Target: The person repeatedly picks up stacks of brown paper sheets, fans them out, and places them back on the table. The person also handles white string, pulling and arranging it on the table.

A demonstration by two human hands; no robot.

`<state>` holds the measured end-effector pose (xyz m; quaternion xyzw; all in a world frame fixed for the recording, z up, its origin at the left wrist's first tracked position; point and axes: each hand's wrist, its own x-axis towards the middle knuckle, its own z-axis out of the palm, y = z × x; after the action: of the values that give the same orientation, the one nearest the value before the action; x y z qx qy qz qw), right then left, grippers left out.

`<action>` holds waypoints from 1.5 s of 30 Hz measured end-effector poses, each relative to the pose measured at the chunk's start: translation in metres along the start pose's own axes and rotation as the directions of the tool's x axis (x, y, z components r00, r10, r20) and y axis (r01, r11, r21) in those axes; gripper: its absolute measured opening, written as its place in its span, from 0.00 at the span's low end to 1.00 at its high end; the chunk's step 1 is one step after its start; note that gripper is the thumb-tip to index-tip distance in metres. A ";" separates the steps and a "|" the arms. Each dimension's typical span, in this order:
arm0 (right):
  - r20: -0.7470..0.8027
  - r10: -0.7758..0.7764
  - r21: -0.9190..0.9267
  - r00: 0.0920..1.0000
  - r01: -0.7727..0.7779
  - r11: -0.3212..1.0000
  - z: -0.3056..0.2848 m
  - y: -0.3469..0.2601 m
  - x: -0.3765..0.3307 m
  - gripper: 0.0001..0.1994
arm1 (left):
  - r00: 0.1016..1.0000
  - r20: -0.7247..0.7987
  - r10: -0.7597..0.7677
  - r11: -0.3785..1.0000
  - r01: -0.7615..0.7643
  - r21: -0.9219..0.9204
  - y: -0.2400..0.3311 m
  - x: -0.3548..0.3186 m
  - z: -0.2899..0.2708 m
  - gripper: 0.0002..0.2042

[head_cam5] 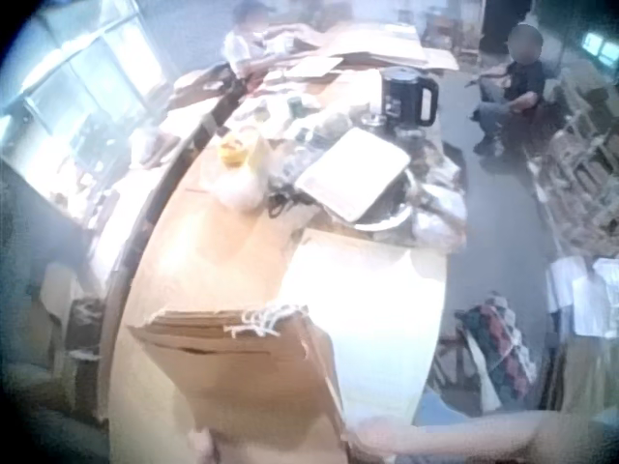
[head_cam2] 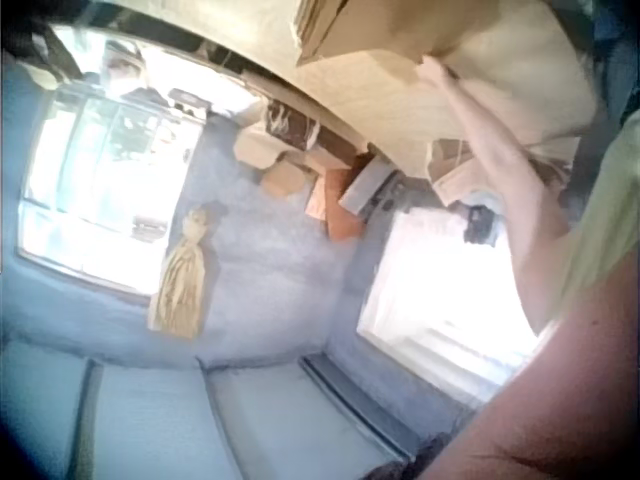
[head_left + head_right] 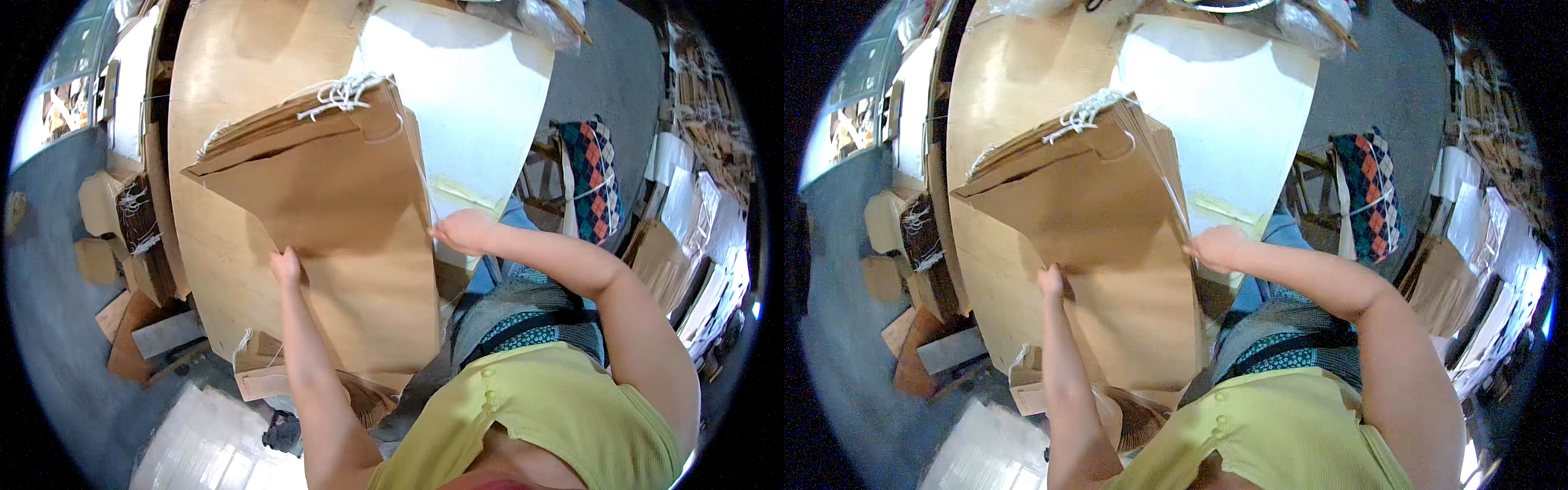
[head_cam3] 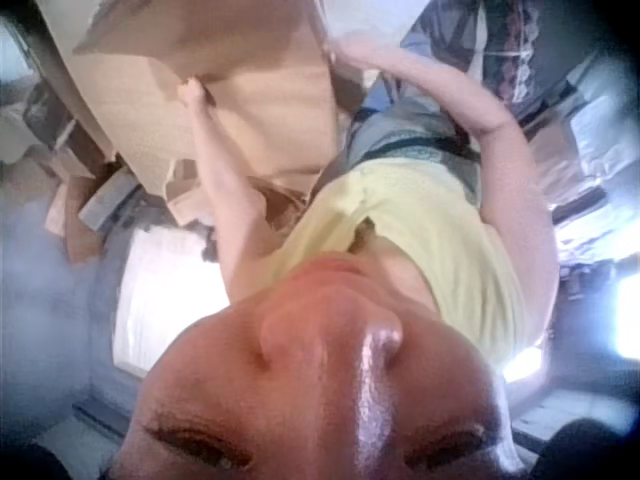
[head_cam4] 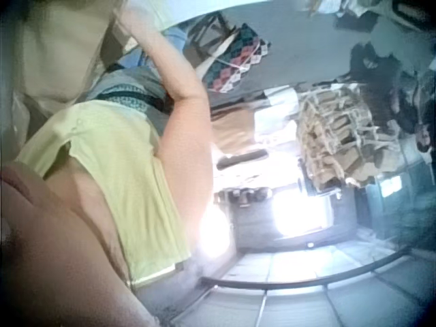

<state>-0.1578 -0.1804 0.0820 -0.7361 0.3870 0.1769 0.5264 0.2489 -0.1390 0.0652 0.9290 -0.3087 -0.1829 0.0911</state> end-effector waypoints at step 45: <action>0.133 0.448 0.946 0.884 -0.247 0.208 -0.171 -0.002 0.082 0.14 | 0.991 0.120 0.064 0.997 -0.057 -0.059 -0.012 0.119 -0.048 0.11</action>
<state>-0.1292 -0.3675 0.0946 -0.1875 0.6133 -0.0350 0.7665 0.3628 -0.1994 0.0716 0.9034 -0.3364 -0.2450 0.1034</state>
